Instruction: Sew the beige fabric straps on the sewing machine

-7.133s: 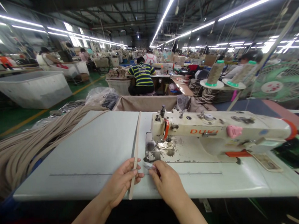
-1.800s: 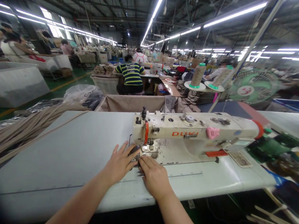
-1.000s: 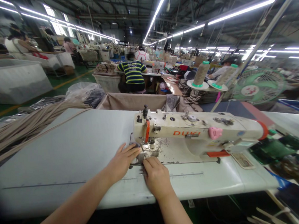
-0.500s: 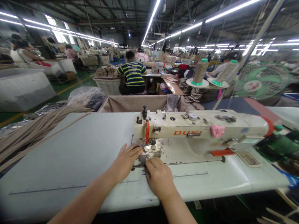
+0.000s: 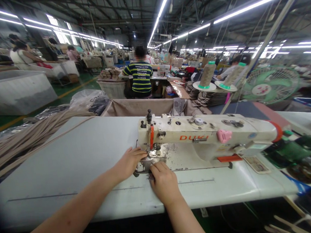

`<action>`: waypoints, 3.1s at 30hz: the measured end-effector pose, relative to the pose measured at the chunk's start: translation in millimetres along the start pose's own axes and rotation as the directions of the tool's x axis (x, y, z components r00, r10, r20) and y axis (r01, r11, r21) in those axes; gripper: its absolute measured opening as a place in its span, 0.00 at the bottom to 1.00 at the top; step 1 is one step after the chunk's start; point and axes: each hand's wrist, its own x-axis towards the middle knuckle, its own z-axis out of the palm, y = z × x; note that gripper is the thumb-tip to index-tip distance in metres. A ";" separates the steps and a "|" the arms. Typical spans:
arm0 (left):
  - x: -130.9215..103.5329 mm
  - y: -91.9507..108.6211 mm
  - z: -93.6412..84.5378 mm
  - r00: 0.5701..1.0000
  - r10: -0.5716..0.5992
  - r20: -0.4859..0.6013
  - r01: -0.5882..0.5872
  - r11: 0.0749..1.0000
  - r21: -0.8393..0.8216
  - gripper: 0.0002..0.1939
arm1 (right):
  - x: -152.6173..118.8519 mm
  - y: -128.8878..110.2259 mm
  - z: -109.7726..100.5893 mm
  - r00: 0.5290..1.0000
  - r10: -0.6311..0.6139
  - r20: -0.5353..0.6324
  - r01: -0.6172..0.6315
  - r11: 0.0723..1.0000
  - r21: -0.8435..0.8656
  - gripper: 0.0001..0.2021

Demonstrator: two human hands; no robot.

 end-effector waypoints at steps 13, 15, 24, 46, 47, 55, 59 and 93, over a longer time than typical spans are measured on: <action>60.3 -31.2 3.8 0.996 0.049 -0.080 -0.052 0.998 -0.046 0.16 | 1.9 4.4 2.4 1.000 0.015 -0.028 -0.014 1.000 0.024 0.15; 54.1 -32.2 1.0 0.997 0.034 -0.071 -0.036 0.999 -0.030 0.15 | 2.3 4.2 1.9 1.000 0.016 -0.024 -0.015 0.999 0.033 0.14; 44.2 -30.9 -12.1 1.000 -0.025 0.000 0.025 0.994 -0.108 0.04 | 1.7 2.9 0.0 0.999 0.034 -0.019 -0.033 0.999 0.020 0.15; 8.5 39.2 5.6 0.919 -0.393 0.046 0.391 0.888 -0.243 0.06 | 2.0 0.1 -1.2 0.995 0.098 0.006 -0.098 0.995 0.001 0.08; 7.8 44.9 8.6 0.909 -0.413 0.055 0.413 0.877 -0.245 0.06 | 1.9 0.5 -1.0 0.994 0.110 -0.002 -0.110 0.994 0.006 0.08; 7.5 75.9 8.7 0.870 -0.477 0.125 0.493 0.834 -0.249 0.15 | -2.5 5.0 -0.9 0.973 0.215 -0.087 -0.208 0.975 0.079 0.13; 0.6 79.8 8.3 0.862 -0.480 0.159 0.506 0.819 -0.270 0.19 | -2.7 5.4 -1.7 0.966 0.241 -0.097 -0.234 0.969 0.076 0.13; -48.8 84.7 -1.0 0.851 -0.487 0.197 0.490 0.599 -0.634 0.10 | 8.3 -24.2 -37.9 0.881 0.356 0.312 -0.302 0.930 -0.208 0.06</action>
